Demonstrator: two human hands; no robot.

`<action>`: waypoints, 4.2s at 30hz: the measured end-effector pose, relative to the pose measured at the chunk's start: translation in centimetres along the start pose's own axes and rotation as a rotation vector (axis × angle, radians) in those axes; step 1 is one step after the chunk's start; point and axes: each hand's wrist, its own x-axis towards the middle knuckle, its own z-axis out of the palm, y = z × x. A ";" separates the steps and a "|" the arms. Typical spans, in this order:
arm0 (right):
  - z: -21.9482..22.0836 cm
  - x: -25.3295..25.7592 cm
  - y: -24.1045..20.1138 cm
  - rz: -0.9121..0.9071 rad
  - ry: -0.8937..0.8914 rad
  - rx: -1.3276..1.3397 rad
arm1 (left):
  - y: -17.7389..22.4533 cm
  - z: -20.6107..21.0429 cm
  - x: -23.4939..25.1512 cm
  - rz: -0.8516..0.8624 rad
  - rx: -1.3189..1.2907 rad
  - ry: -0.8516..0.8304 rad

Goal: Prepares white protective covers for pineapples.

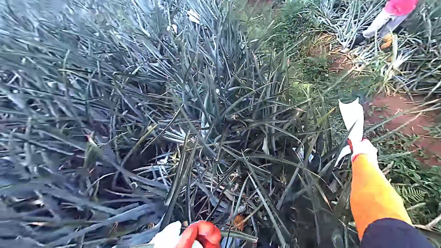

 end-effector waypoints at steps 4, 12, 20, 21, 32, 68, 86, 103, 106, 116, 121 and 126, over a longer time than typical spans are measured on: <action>1.0 -2.5 -2.3 -0.162 0.067 0.472 | -0.8 0.1 0.8 0.020 0.100 0.036; -1.3 -18.7 -7.8 -0.901 -0.356 0.991 | -2.6 -0.2 3.0 0.020 0.146 -0.115; 3.3 -33.4 -9.2 -0.926 -0.762 0.525 | -1.0 -0.2 4.6 0.108 0.400 0.015; 4.0 -34.4 -9.2 -1.053 -0.733 0.396 | -0.8 -0.1 5.0 0.063 0.383 -0.015; 8.6 -38.8 -11.0 -1.373 -0.930 -0.117 | 1.1 -2.6 12.0 0.022 0.321 -0.152; 49.3 -61.2 -65.7 -0.384 -1.014 0.426 | 36.4 -43.6 45.5 0.197 0.292 0.254; 51.7 -58.3 -82.1 -0.670 -1.107 0.229 | 47.6 -46.5 58.1 0.540 1.157 0.144; 47.3 -57.6 -93.3 -0.807 -1.603 0.149 | 63.4 -49.0 66.5 0.195 -0.141 0.429; 46.8 -56.4 -94.1 -0.841 -1.645 0.050 | 65.7 -50.8 66.5 0.250 -0.145 0.516; 43.1 -57.5 -97.6 -1.067 -0.766 -0.301 | 68.2 -52.1 67.1 0.209 1.094 0.450; 42.8 -62.3 -100.8 -1.214 -0.800 -0.199 | 69.6 -47.5 67.7 0.381 1.333 -0.006; 45.6 -64.5 -100.9 -0.885 -1.415 0.437 | 73.0 -46.9 67.4 0.383 1.313 -0.347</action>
